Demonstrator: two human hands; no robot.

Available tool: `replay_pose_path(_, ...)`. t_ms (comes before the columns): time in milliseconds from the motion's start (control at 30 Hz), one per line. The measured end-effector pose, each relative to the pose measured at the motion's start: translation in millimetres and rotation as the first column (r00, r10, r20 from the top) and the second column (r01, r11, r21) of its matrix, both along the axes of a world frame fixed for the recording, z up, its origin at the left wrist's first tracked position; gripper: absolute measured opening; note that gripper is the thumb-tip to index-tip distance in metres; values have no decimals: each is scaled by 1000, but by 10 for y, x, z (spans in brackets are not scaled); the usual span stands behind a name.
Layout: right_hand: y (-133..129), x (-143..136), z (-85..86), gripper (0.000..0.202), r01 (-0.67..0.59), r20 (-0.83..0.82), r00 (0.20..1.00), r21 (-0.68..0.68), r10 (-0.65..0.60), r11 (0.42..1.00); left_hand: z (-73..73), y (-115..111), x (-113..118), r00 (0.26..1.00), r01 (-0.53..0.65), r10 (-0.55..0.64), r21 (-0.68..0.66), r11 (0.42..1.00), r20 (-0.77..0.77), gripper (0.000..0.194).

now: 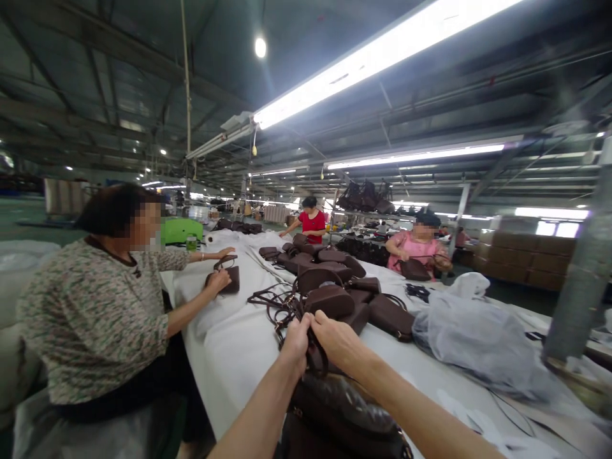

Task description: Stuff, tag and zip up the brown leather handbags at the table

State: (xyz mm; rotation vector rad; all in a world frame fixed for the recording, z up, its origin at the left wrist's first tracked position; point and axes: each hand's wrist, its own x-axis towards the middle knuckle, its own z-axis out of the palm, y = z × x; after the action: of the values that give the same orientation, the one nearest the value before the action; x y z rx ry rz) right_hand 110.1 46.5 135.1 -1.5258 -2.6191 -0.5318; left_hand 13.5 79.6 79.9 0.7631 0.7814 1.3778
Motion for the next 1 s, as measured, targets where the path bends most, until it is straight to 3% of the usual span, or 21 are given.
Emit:
replay_pose_path(100, 7, 262, -55, 42, -29, -133, 991, -63, 20, 998, 58, 119, -212, 995, -35, 39, -49, 998, 91, 29)
replay_pose_path(200, 31, 799, -95, 25, -92, -286, 957, -118, 54, 989, 140, 234, -574, 988, -23, 34, -68, 997, 153, 32)
replay_pose_path(267, 50, 1147, -83, 25, -100, -363, 931, -125, 48, 987, 184, 261, -756, 987, 5, 3, -49, 999, 162, 34)
replay_pose_path(333, 54, 1330, -34, 28, -87, -379, 925, -109, 39, 990, 221, 235, -797, 988, 82, -80, -13, 997, 134, 32)
replay_pose_path(400, 44, 1289, 45, 30, -77, -340, 939, -82, 44, 994, 263, 162, -696, 974, 217, -217, 18, 976, 62, 26)
replay_pose_path(533, 48, 845, 249, 30, -16, -234, 972, 28, 22, 999, 350, -50, -360, 869, 484, -478, 23, 875, -123, 24)
replay_pose_path(633, 94, 628, 384, 30, 50, -219, 975, 116, -24, 992, 370, -185, -259, 763, 622, -602, 13, 783, -237, 31)
replay_pose_path(733, 138, 615, 455, 31, 65, -227, 973, 141, -31, 988, 353, -256, -299, 673, 708, -661, 27, 706, -332, 42)
replay_pose_path(900, 130, 723, 464, 31, -62, -261, 962, 94, 84, 994, 337, -254, -380, 728, 598, -520, 42, 801, -447, 37)
replay_pose_path(1000, 82, 787, 467, 33, -185, -317, 935, -59, 158, 981, 347, -227, -393, 751, 559, -482, 46, 828, -450, 32)
